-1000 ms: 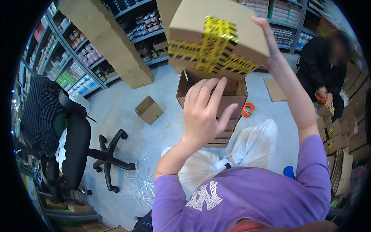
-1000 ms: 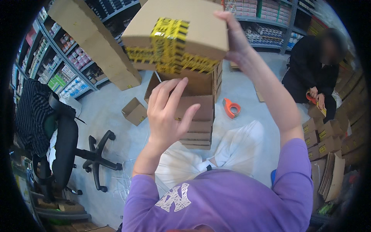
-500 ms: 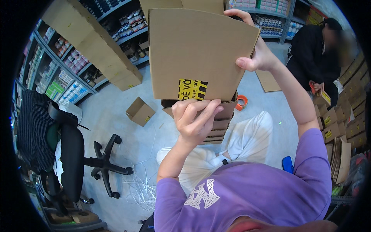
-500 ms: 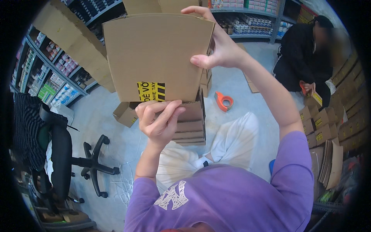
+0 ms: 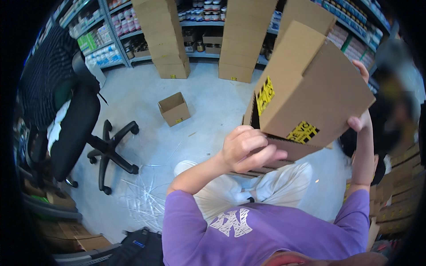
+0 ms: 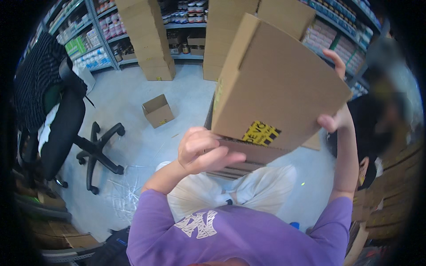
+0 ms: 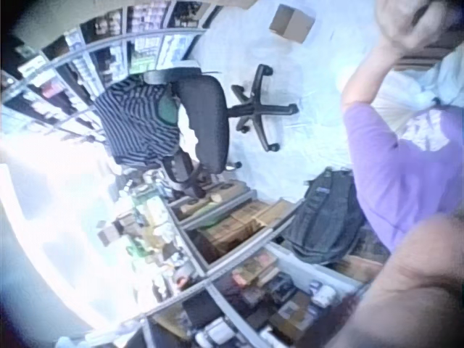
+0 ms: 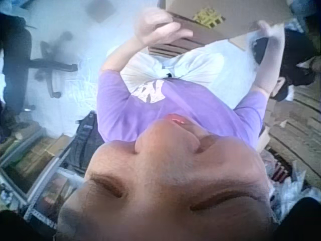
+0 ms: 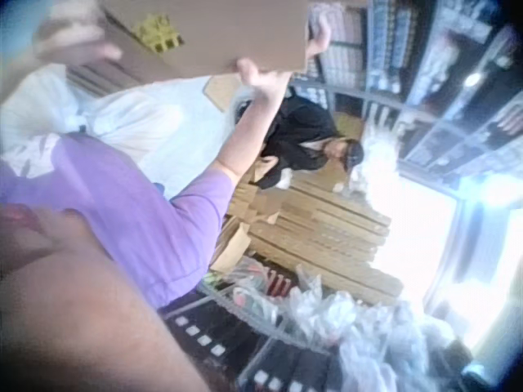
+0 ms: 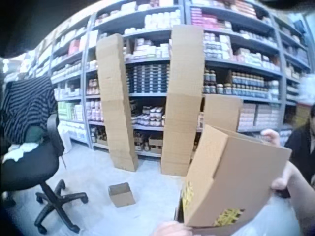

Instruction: The person sits on the floor and assembles small cardboard boxes by folding flaps and sealing them with yellow tape using a handheld tape dispenser. They repeatedly pick up flat boxes, fold them into shape, apply tape, and stack the finished boxes.

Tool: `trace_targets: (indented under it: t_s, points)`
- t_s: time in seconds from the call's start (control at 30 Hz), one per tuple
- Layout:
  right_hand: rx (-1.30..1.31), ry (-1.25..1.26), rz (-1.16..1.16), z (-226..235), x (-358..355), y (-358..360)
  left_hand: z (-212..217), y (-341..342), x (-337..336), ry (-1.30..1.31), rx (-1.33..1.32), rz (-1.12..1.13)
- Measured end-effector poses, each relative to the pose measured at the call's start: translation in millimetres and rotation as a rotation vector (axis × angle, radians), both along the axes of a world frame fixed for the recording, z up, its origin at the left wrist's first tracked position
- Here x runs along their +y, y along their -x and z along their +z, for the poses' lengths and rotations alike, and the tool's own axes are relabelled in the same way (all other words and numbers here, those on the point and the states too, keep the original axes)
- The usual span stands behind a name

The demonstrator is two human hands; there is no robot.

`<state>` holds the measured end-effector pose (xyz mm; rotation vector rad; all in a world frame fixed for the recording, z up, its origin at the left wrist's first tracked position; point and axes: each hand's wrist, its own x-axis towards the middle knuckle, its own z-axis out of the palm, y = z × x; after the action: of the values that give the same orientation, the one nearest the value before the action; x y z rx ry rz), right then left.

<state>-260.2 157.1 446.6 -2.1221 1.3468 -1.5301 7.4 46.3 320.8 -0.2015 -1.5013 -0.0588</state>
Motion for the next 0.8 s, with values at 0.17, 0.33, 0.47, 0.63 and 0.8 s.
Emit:
trace_targets:
  t_s: [0.17,0.33,0.47,0.63,0.8]
  points:
    - [0.042,-0.042,-0.07,4,-12,5,-1,-21,-29,-0.007,-0.165,0.191]
    - [0.027,-0.073,-0.04,-1,-19,14,-2,-19,-38,0.009,-0.153,0.247]
    - [0.059,-0.099,-0.036,2,-23,11,-1,-20,-35,-0.064,-0.122,0.214]
    - [0.134,-0.15,-0.079,4,-20,-8,-6,-27,-46,-0.006,-0.111,0.113]
    - [0.228,-0.096,-0.113,3,-11,-8,-8,-27,-54,-0.024,-0.115,-0.017]
